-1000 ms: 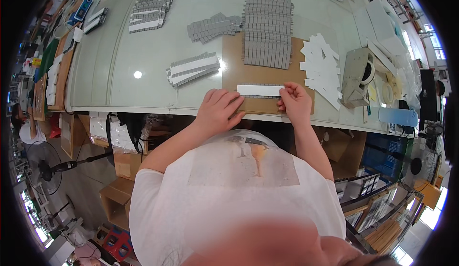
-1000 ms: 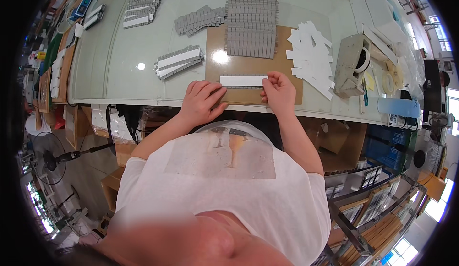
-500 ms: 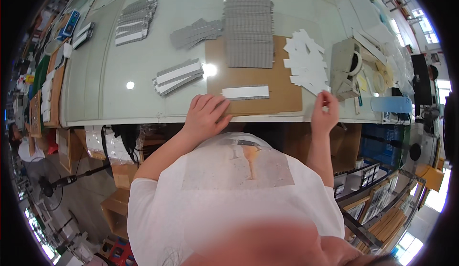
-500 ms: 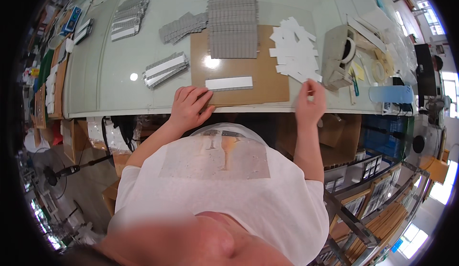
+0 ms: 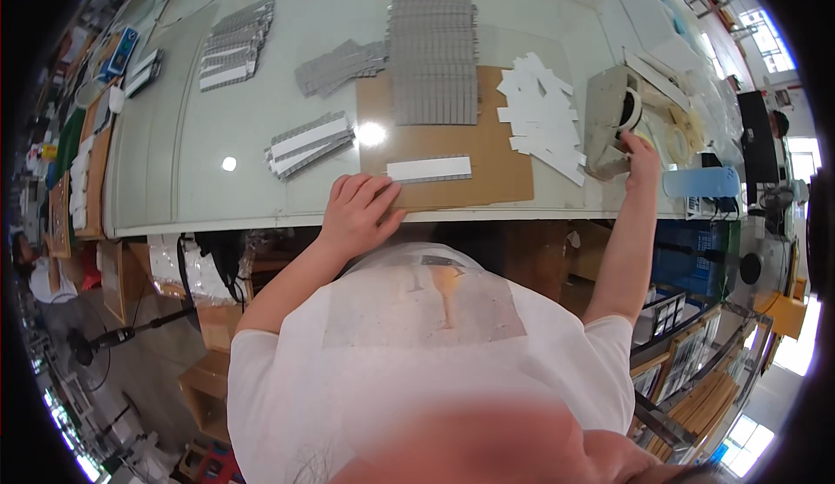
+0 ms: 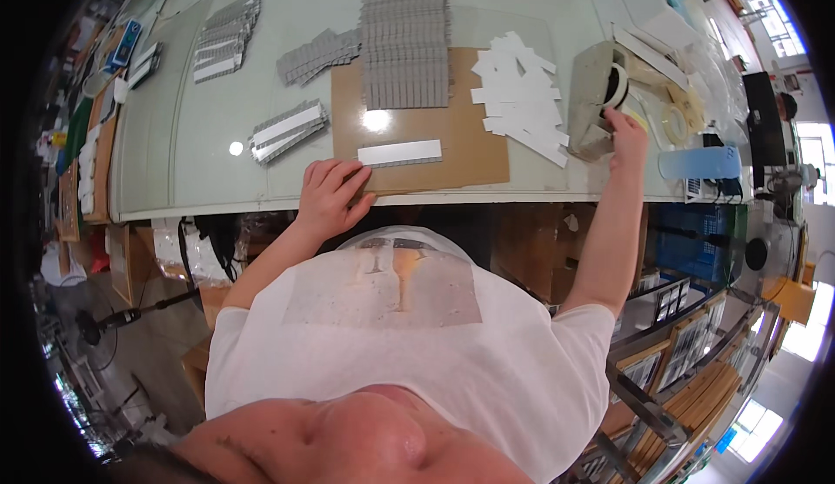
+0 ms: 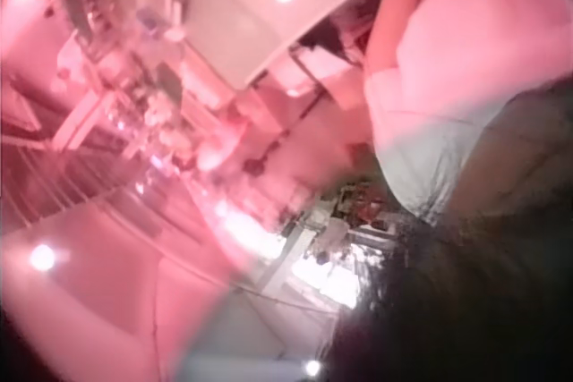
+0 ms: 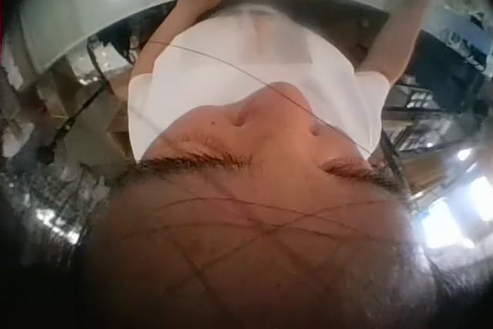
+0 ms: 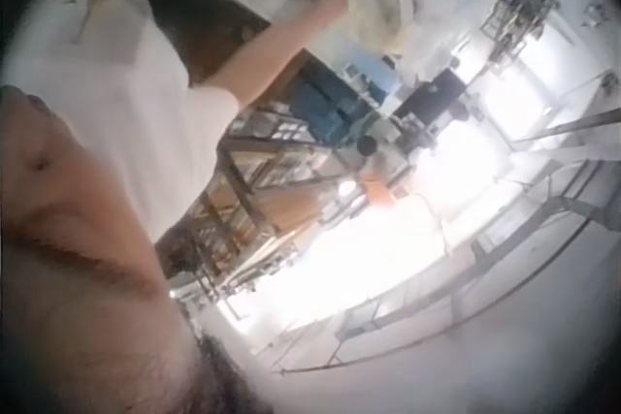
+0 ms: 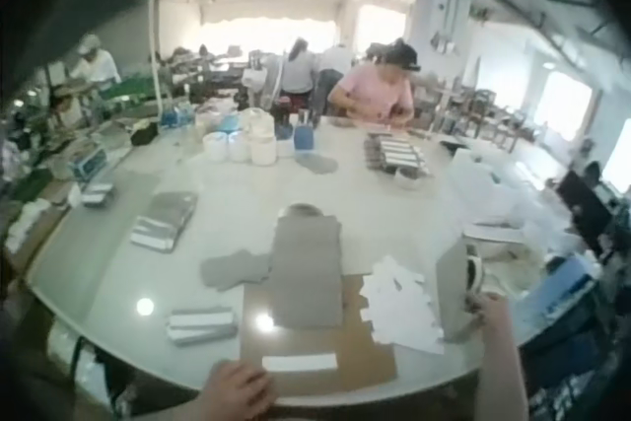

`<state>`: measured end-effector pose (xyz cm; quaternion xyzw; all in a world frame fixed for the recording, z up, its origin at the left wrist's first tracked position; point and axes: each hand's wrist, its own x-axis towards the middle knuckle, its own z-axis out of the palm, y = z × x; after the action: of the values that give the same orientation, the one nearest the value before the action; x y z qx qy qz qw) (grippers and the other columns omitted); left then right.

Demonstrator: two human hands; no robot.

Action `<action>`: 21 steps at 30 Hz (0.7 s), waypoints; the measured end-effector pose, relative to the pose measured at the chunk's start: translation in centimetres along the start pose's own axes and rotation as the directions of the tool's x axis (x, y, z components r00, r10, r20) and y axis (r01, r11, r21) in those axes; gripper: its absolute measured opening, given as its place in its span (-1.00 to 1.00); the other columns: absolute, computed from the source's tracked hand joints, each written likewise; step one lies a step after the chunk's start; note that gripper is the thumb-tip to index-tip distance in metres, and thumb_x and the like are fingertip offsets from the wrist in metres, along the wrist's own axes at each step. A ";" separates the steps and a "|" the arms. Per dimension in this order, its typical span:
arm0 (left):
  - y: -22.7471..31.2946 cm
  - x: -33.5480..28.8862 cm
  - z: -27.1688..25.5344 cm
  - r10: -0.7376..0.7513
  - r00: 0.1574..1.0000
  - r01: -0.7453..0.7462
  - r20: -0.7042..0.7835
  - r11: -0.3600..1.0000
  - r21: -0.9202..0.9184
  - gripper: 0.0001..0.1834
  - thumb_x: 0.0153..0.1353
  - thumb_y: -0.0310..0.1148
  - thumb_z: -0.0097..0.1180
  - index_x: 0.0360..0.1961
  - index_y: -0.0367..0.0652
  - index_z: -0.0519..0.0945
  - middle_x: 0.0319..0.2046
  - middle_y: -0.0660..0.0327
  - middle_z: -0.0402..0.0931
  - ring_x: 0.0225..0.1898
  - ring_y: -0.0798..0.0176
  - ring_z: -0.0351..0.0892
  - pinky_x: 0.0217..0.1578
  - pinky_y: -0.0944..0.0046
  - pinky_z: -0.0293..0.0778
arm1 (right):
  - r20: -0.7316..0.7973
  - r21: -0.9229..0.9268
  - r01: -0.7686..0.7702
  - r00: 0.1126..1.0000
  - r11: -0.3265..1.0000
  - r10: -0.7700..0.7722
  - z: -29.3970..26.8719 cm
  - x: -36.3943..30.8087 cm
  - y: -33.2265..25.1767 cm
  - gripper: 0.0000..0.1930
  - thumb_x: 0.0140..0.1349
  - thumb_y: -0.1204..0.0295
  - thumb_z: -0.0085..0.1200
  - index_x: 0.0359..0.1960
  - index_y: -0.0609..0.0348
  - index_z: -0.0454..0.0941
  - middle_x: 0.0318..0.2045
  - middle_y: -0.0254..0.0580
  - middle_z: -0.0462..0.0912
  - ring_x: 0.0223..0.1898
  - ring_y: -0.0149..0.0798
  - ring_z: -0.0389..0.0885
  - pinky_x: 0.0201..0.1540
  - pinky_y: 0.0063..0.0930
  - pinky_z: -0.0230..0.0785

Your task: Manually assembling small transformer components onto adhesive strips at a factory workbench.

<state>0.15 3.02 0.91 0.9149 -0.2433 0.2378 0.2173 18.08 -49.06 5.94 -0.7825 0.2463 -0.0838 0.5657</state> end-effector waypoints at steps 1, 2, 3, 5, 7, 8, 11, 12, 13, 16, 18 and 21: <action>0.0 0.0 0.0 0.007 1.000 -0.007 -0.009 1.000 0.000 -0.55 0.05 -0.22 0.40 -0.01 -0.07 0.67 0.00 0.29 0.56 0.04 0.13 0.47 0.11 0.03 0.36 | -0.062 0.098 0.067 0.996 0.993 -0.061 0.5 -0.8 -1.2 -0.81 0.21 0.36 0.37 -0.26 0.23 0.77 -0.35 -0.39 0.69 -0.27 -0.46 0.55 -0.15 -0.54 0.33; 0.1 -0.2 0.1 -0.013 1.000 0.013 -0.005 1.000 0.011 -0.55 0.05 -0.22 0.40 -0.01 -0.07 0.67 0.00 0.29 0.56 0.04 0.13 0.47 0.11 0.03 0.36 | -0.128 0.191 0.140 0.985 0.972 -0.117 1.0 -2.7 -2.8 -0.83 0.23 0.38 0.34 -0.28 0.24 0.77 -0.35 -0.38 0.69 -0.27 -0.45 0.55 -0.16 -0.55 0.32; 0.0 -0.3 0.1 -0.003 1.000 0.003 -0.021 1.000 0.007 -0.55 0.04 -0.22 0.40 -0.01 -0.07 0.67 0.00 0.29 0.55 0.03 0.13 0.47 0.10 0.04 0.37 | -0.150 0.204 0.225 0.969 0.953 -0.197 0.3 -3.8 -3.1 -0.84 0.25 0.40 0.31 -0.28 0.26 0.76 -0.35 -0.37 0.69 -0.25 -0.45 0.56 -0.15 -0.54 0.33; -0.1 -0.5 0.0 -0.010 0.999 0.010 -0.035 1.000 0.014 -0.54 0.04 -0.22 0.40 0.00 -0.06 0.66 -0.01 0.28 0.55 0.01 0.13 0.47 0.09 0.04 0.37 | -0.179 0.143 0.345 0.931 0.927 -0.319 -1.6 -6.8 -2.3 -0.85 0.27 0.43 0.27 -0.28 0.28 0.75 -0.35 -0.34 0.70 -0.23 -0.43 0.57 -0.12 -0.54 0.34; -0.2 -0.5 0.0 0.003 1.000 -0.004 -0.028 1.000 -0.010 -0.56 0.04 -0.23 0.40 -0.01 -0.06 0.67 0.00 0.28 0.55 0.00 0.14 0.46 0.06 0.05 0.39 | -0.221 0.037 0.354 0.915 0.934 -0.338 -2.9 -10.3 -0.3 -0.85 0.27 0.43 0.29 -0.29 0.30 0.73 -0.37 -0.33 0.69 -0.24 -0.43 0.57 -0.10 -0.54 0.36; -0.4 -0.5 0.0 -0.004 1.000 0.003 -0.027 1.000 -0.008 -0.56 0.04 -0.23 0.40 -0.01 -0.06 0.67 0.00 0.28 0.55 0.00 0.14 0.46 0.06 0.05 0.39 | -0.258 0.009 0.325 0.914 0.946 -0.312 -2.7 -11.5 1.4 -0.84 0.27 0.42 0.30 -0.29 0.30 0.73 -0.38 -0.33 0.68 -0.26 -0.44 0.56 -0.10 -0.54 0.37; -0.3 -0.6 -0.3 0.035 0.999 -0.037 -0.033 0.998 -0.043 -0.56 0.05 -0.24 0.39 -0.01 -0.06 0.67 0.00 0.28 0.54 -0.01 0.13 0.46 0.05 0.04 0.39 | -0.289 -0.251 0.261 0.899 0.932 -0.330 -2.6 -10.4 9.9 -0.81 0.34 0.39 0.28 -0.30 0.32 0.70 -0.40 -0.34 0.66 -0.28 -0.43 0.55 -0.16 -0.50 0.43; -0.4 -0.6 -0.4 0.036 0.998 -0.040 -0.053 0.997 -0.067 -0.59 0.04 -0.27 0.39 -0.04 -0.05 0.69 -0.03 0.29 0.55 -0.02 0.13 0.47 0.04 0.06 0.39 | -0.301 -0.364 0.270 0.872 0.892 -0.387 -1.8 -10.7 10.5 -0.81 0.36 0.40 0.26 -0.31 0.32 0.68 -0.40 -0.31 0.66 -0.29 -0.41 0.55 -0.16 -0.49 0.43; -0.5 -0.6 -0.5 0.038 0.997 -0.044 -0.073 0.995 -0.090 -0.62 0.03 -0.29 0.40 -0.07 -0.04 0.70 -0.06 0.31 0.56 -0.03 0.13 0.47 0.03 0.08 0.39 | -0.305 -0.471 0.272 0.843 0.839 -0.444 -1.0 -11.3 11.2 -0.81 0.37 0.41 0.25 -0.33 0.32 0.66 -0.40 -0.28 0.65 -0.30 -0.39 0.55 -0.16 -0.49 0.44; -0.3 -0.6 -0.3 0.045 0.990 -0.065 -0.134 0.986 -0.152 -0.69 0.01 -0.35 0.41 -0.15 -0.02 0.73 -0.13 0.33 0.58 -0.09 0.13 0.49 -0.02 0.14 0.42 | -0.125 -0.254 0.642 0.720 0.724 -0.683 4.0 -16.7 7.9 -0.81 0.35 0.41 0.24 -0.38 0.27 0.60 -0.42 -0.18 0.64 -0.34 -0.31 0.56 -0.21 -0.44 0.46; 0.5 0.0 -0.5 -0.023 0.998 0.006 -0.052 0.952 -0.305 -0.73 0.05 -0.34 0.40 -0.17 -0.05 0.74 -0.16 0.28 0.61 -0.13 0.10 0.53 -0.08 0.13 0.46 | 0.314 -0.325 0.552 0.829 0.768 -0.463 7.2 -20.9 5.5 -0.88 0.31 0.41 0.24 -0.35 0.18 0.64 -0.45 -0.18 0.64 -0.39 -0.27 0.60 -0.26 -0.41 0.48; 3.0 2.4 -1.9 -0.193 0.935 0.340 0.297 0.728 -0.595 -0.76 0.25 -0.19 0.33 -0.21 -0.12 0.76 -0.21 0.12 0.70 -0.18 0.00 0.66 -0.23 0.06 0.56 | 0.798 -0.243 0.702 0.537 0.670 -0.273 12.9 -25.4 0.5 -0.86 0.27 0.31 0.28 -0.33 0.10 0.68 -0.41 -0.03 0.69 -0.35 0.05 0.69 -0.29 -0.23 0.52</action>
<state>-0.21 0.81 4.53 0.8318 -0.1967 0.0068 0.5191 1.23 -26.06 4.81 -0.9131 -0.2170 0.1318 0.3191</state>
